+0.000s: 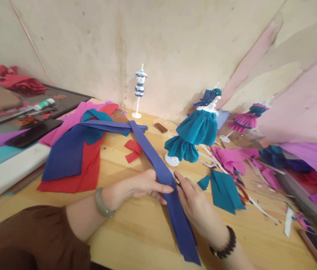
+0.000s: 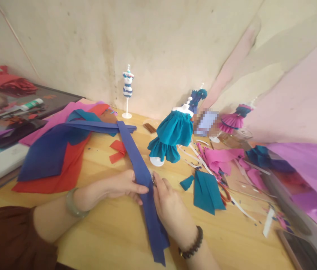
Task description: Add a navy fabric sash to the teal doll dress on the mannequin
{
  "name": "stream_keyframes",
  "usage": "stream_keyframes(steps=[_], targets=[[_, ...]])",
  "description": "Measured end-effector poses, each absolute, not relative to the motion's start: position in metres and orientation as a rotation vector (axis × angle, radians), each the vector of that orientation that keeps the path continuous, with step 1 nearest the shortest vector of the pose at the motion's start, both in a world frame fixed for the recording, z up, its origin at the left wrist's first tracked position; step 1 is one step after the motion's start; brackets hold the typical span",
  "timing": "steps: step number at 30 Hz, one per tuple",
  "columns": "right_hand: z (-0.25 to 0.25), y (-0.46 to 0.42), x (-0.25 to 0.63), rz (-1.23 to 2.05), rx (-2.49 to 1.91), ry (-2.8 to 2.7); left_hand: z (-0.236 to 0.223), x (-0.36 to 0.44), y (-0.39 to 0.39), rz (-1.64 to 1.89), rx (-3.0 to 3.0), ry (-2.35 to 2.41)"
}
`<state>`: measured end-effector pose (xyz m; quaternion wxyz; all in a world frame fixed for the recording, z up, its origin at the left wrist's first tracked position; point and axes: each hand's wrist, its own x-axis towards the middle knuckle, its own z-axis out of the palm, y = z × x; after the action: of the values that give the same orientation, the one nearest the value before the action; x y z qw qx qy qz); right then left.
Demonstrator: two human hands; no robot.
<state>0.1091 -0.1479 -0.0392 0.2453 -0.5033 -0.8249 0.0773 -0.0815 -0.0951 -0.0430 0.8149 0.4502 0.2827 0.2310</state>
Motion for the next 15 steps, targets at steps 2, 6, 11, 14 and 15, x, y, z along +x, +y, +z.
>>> stream_keyframes(steps=[2, 6, 11, 14, 15], targets=[[-0.039, -0.148, 0.109, 0.205, -1.364, -2.249, -0.041, -0.086, -0.089, 0.478, 0.900, 0.627], [-0.039, -0.148, 0.109, 0.183, -1.372, -2.268, -0.045, -0.091, -0.075, 0.502, 0.744, 0.714], [-0.041, -0.149, 0.108, 0.178, -1.390, -2.303, -0.047, -0.089, -0.073, 0.613, 0.729, 0.820], [-0.042, -0.149, 0.108, 0.176, -1.387, -2.313, -0.043, -0.089, -0.077, 0.645, 0.747, 0.859], [-0.042, -0.148, 0.108, 0.171, -1.384, -2.314, -0.042, -0.089, -0.077, 0.650, 0.747, 0.865]])
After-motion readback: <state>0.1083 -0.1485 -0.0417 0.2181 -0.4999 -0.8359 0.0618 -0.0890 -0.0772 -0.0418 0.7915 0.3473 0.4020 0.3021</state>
